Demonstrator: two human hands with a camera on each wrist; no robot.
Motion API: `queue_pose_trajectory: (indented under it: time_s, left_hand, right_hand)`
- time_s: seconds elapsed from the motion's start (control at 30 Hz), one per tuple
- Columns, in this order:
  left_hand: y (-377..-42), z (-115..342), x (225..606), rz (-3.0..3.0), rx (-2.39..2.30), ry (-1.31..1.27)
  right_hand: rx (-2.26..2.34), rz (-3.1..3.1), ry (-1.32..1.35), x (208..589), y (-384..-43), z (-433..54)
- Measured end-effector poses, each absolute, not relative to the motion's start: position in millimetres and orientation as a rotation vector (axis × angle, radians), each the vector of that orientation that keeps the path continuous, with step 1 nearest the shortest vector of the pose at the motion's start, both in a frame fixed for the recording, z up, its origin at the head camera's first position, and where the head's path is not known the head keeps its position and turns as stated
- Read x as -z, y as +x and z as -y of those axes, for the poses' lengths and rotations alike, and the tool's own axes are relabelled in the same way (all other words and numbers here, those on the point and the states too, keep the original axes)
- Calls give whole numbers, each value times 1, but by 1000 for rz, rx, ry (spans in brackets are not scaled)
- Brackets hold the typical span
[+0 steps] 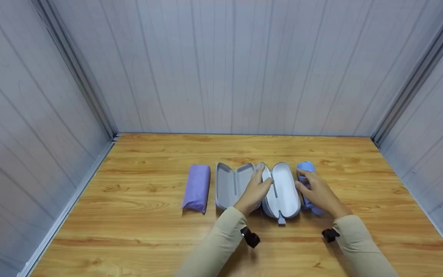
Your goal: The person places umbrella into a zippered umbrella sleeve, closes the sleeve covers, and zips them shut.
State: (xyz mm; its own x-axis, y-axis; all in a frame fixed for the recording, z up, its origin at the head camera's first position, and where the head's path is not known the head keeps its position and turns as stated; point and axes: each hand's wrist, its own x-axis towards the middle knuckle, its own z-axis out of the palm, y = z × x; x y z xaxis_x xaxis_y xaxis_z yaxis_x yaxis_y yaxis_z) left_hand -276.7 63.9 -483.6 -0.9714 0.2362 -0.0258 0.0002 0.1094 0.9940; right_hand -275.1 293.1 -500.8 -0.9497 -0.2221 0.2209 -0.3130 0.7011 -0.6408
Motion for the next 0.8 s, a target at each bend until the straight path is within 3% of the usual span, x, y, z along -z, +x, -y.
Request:
queue_pose_trajectory:
  time_s: [0.8]
  left_hand:
    - [-277,-47,492,-2414,-1607,424]
  right_hand:
    - [-1142,2783,545,505,-276,-292]
